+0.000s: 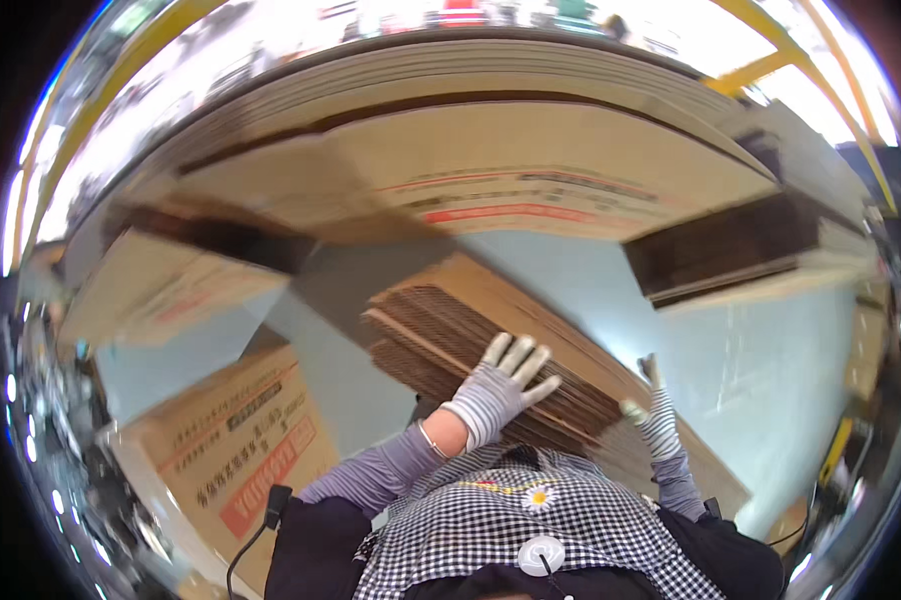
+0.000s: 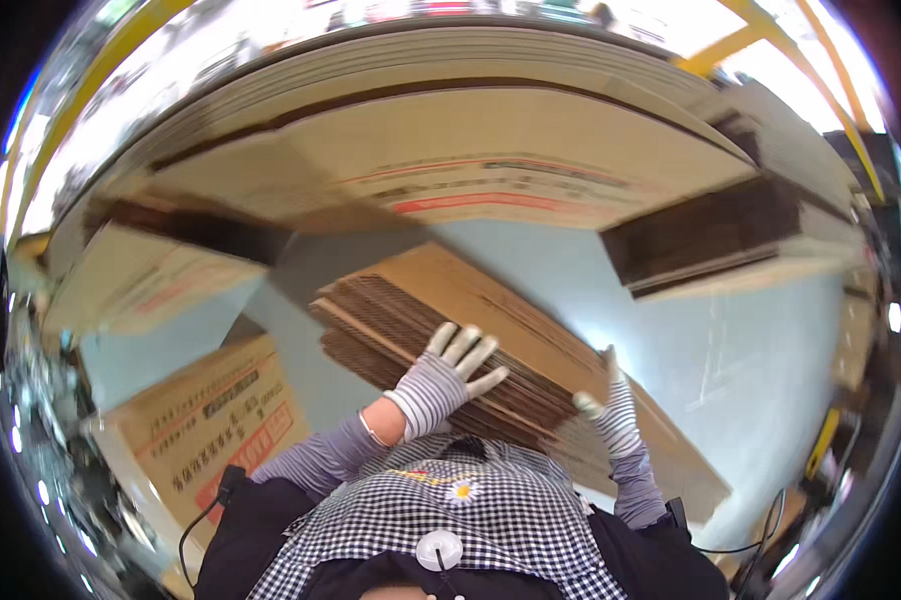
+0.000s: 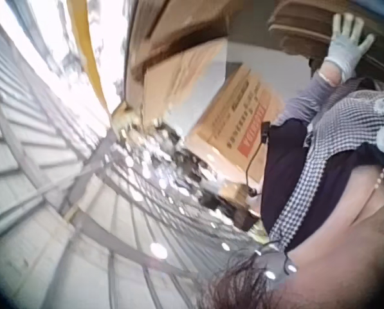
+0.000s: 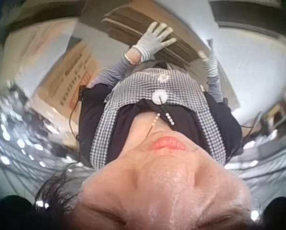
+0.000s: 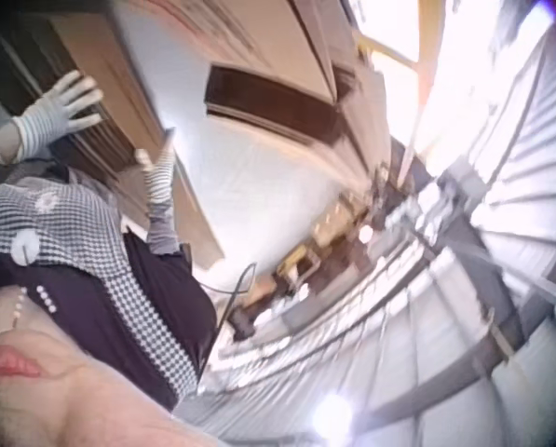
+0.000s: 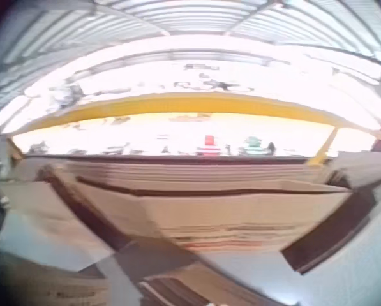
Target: Collect and sort stacks of flattened cardboard boxes and move them across a warehouse floor.
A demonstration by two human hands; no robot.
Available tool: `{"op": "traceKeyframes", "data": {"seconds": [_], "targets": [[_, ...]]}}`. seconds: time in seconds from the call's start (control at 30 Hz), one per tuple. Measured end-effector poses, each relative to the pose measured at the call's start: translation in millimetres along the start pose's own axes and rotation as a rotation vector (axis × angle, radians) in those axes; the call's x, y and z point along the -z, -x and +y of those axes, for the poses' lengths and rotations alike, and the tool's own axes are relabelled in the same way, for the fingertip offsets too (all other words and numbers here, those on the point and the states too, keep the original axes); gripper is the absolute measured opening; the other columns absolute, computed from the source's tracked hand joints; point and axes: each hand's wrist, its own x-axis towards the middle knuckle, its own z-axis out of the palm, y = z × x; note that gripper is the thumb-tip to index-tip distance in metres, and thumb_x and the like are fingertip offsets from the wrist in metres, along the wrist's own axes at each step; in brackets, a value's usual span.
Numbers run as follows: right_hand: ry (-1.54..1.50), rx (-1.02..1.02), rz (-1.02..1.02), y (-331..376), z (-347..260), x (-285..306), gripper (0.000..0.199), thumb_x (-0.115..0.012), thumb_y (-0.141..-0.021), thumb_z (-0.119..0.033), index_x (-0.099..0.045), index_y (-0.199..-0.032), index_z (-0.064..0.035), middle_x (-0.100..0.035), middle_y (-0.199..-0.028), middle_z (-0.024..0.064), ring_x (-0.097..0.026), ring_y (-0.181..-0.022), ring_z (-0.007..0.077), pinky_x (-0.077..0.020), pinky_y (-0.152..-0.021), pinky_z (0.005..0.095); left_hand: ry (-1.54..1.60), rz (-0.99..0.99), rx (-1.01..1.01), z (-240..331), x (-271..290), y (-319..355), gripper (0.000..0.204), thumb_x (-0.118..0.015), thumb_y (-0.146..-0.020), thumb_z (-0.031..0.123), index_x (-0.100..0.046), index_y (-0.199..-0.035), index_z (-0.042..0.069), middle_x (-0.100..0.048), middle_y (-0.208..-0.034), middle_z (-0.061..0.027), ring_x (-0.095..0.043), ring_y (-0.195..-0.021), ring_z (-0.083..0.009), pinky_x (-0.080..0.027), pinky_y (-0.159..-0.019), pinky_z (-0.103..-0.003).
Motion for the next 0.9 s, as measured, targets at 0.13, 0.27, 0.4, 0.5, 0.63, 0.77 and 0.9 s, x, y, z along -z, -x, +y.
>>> {"op": "traceKeyframes", "data": {"seconds": [0.13,0.27,0.4,0.5,0.63,0.77,0.9], "targets": [[0.751,-0.151,-0.313,81.1,-18.2,9.0,0.133,-0.083,-0.058,-0.061,-0.012,-0.153,-0.0009,-0.021,-0.153,0.0308,-0.020,-0.144,0.0437,-0.0133,-0.117,0.0561,-0.051,-0.178,-0.017,5.3,-3.1,-4.9,0.102,-0.082,-0.063,0.027,-0.030,-0.151,0.024,-0.023,-0.156,-0.0235,-0.022,-0.145,-0.0391,-0.012,-0.116,-0.062],[1.042,-0.168,-0.265,118.1,11.9,-12.4,0.129,-0.086,-0.053,-0.053,-0.019,-0.152,-0.0041,-0.007,-0.155,0.0298,-0.007,-0.144,0.0494,-0.0069,-0.115,0.0639,-0.267,-0.084,-0.152,19.8,-35.8,-26.6,0.080,-0.070,-0.078,0.021,-0.035,-0.150,0.022,-0.033,-0.151,-0.0267,-0.028,-0.142,-0.0407,-0.012,-0.116,-0.061],[0.947,0.090,0.040,119.5,20.3,-20.5,0.115,-0.085,-0.049,-0.038,-0.031,-0.146,-0.0094,-0.019,-0.148,0.0332,-0.019,-0.137,0.0544,-0.0175,-0.111,0.0680,0.025,-0.323,-0.168,12.4,39.6,-61.8,0.090,-0.074,-0.073,0.043,-0.035,-0.148,0.013,-0.049,-0.138,-0.0252,-0.046,-0.129,-0.0368,-0.029,-0.111,-0.050],[0.993,0.114,-0.030,111.4,6.6,-8.9,0.117,-0.088,-0.039,-0.042,-0.038,-0.142,-0.0123,-0.027,-0.140,0.0305,-0.028,-0.130,0.0499,-0.0181,-0.108,0.0695,0.104,-0.245,0.163,-12.0,30.6,-72.4,0.085,-0.066,-0.075,0.064,-0.052,-0.130,0.002,-0.067,-0.111,-0.0197,-0.064,-0.106,-0.0311,-0.045,-0.095,-0.042],[1.068,0.003,-0.123,105.2,-0.5,-16.7,0.130,-0.091,-0.034,-0.046,-0.034,-0.145,-0.0120,-0.022,-0.145,0.0313,-0.019,-0.136,0.0511,-0.0126,-0.112,0.0676,0.098,-0.237,0.253,-13.3,24.5,-51.6,0.076,-0.058,-0.076,0.074,-0.070,-0.100,0.002,-0.069,-0.103,-0.0199,-0.065,-0.103,-0.0307,-0.047,-0.091,-0.043],[0.960,0.220,-0.014,105.3,9.3,-14.8,0.122,-0.089,-0.035,-0.038,-0.035,-0.141,-0.0099,-0.026,-0.142,0.0310,-0.027,-0.131,0.0514,-0.0219,-0.110,0.0660,0.157,-0.162,0.273,-12.3,18.7,-49.2,0.070,-0.049,-0.087,0.067,-0.070,-0.101,0.002,-0.070,-0.100,-0.0166,-0.066,-0.099,-0.0302,-0.046,-0.093,-0.042],[1.093,0.263,-0.038,96.7,23.1,-14.2,0.122,-0.087,-0.034,-0.037,-0.035,-0.140,-0.0098,-0.027,-0.141,0.0316,-0.032,-0.128,0.0514,-0.0267,-0.106,0.0662,0.174,-0.120,0.312,-17.7,15.3,-35.2,0.065,-0.044,-0.093,0.060,-0.069,-0.104,0.001,-0.070,-0.102,-0.0166,-0.065,-0.100,-0.0305,-0.046,-0.093,-0.044]]}}
